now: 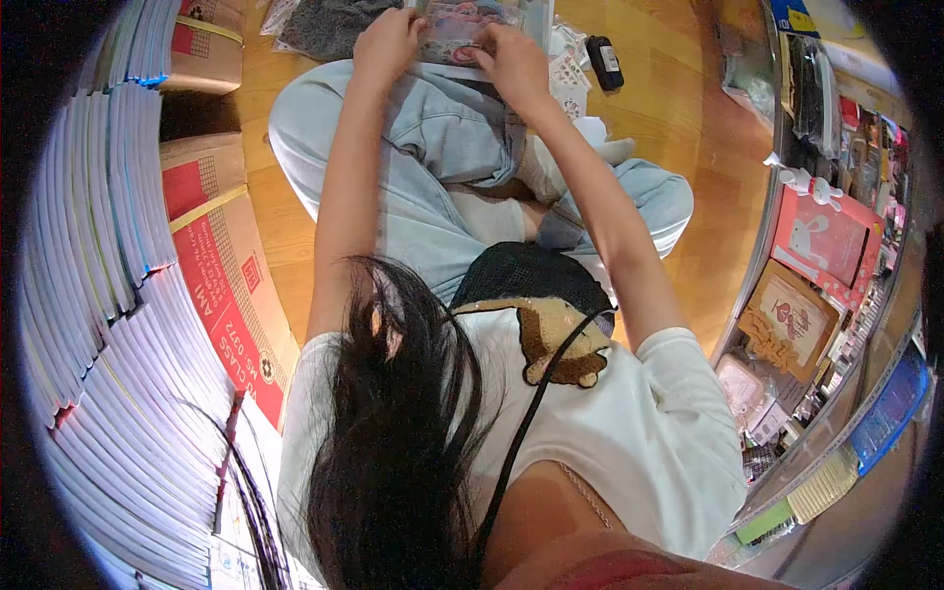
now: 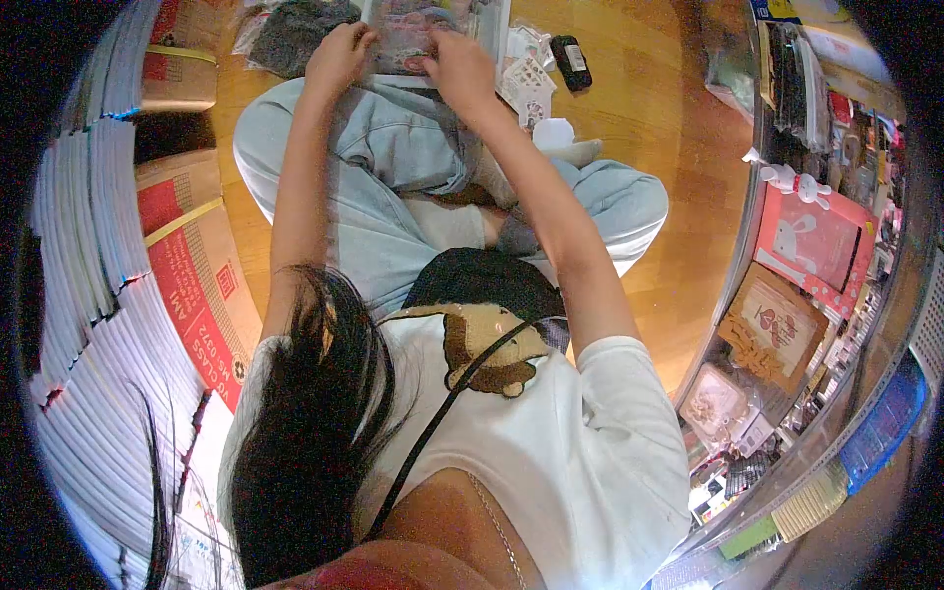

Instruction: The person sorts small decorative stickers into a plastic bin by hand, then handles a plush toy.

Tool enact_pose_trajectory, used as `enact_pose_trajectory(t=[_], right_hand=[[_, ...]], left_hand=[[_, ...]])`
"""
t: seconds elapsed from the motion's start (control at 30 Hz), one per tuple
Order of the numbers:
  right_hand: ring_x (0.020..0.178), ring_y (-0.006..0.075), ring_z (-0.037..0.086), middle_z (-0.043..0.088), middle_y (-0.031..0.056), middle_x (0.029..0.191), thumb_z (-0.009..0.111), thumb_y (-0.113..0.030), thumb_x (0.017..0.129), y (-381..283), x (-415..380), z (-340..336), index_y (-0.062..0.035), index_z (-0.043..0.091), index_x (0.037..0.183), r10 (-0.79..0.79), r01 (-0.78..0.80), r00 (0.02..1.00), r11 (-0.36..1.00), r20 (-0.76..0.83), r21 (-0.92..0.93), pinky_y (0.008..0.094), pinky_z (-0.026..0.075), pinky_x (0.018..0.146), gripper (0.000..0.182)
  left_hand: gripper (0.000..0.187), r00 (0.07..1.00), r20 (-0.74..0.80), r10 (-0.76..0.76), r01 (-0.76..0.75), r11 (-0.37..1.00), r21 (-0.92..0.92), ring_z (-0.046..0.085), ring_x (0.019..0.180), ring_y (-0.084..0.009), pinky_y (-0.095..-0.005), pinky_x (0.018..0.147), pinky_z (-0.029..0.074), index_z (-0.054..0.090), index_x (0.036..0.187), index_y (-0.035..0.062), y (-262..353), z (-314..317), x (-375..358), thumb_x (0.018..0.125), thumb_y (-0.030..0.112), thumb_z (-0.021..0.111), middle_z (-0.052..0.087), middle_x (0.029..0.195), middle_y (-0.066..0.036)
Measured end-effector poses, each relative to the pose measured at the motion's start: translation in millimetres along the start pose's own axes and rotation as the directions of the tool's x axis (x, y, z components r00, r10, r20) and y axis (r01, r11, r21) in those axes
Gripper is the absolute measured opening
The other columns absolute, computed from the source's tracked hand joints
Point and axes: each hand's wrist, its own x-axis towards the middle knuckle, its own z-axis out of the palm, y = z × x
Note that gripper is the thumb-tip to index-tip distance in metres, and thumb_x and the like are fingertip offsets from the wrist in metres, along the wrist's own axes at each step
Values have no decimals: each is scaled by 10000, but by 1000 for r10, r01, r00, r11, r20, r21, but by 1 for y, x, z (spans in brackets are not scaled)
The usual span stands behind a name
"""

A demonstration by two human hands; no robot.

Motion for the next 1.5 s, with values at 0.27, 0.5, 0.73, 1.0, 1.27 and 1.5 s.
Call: enact_pose_trajectory(t=[0.27, 0.5, 0.73, 1.0, 1.27, 1.5], right_hand=[[728, 304, 618, 641, 88, 800, 647, -247, 762, -8, -2, 4, -99, 622, 832, -83, 84, 996, 996, 26, -21, 402, 490, 626, 166], [722, 295, 624, 630, 80, 784, 573, -142, 767, -21, 0, 7, -111, 609, 793, -109, 118, 992, 983, 71, -142, 406, 488, 590, 54], [715, 290, 630, 621, 80, 765, 523, -118, 780, -22, 4, 17, -110, 596, 805, -68, 85, 994, 974, 84, -211, 407, 483, 554, 77], [713, 284, 625, 616, 70, 765, 592, -182, 763, -17, -3, 20, -115, 580, 804, -41, 45, 999, 990, 29, -136, 398, 479, 564, 79], [847, 289, 614, 619, 91, 897, 614, -216, 773, -25, -15, 0, -113, 553, 1018, 39, -29, 990, 997, 135, -77, 411, 499, 650, 272], [888, 320, 604, 617, 124, 977, 584, -259, 818, 27, -44, -59, -106, 553, 1098, 234, -220, 968, 965, -92, 142, 419, 492, 711, 321]], left_hand=[[311, 999, 45, 9, -7, 999, -49, 572, 920, -341, -426, 785, 450, 641, 988, 113, 0, -4, 0, 901, 341, 448, 601, 976, -133], [384, 994, 73, -77, 95, 954, -284, 595, 898, -309, -397, 790, 453, 639, 979, 101, 4, -11, -1, 855, 433, 491, 619, 982, -117], [608, 993, 98, 63, -46, 986, -162, 590, 949, -263, -380, 788, 443, 593, 1045, 84, 23, -31, -10, 676, 563, 661, 616, 1003, -97], [607, 986, 108, 130, -106, 974, -202, 598, 868, -249, -371, 705, 460, 554, 1045, 104, 26, -36, -12, 560, 368, 805, 619, 911, -73], [506, 984, 139, 110, -102, 992, -69, 585, 848, -295, -377, 726, 463, 533, 1037, 55, 33, -35, -11, 650, 277, 771, 607, 900, -138], [402, 991, 44, 125, -127, 991, 50, 593, 851, -306, -411, 697, 465, 542, 928, 68, 33, -24, -6, 666, 294, 747, 627, 867, -95]])
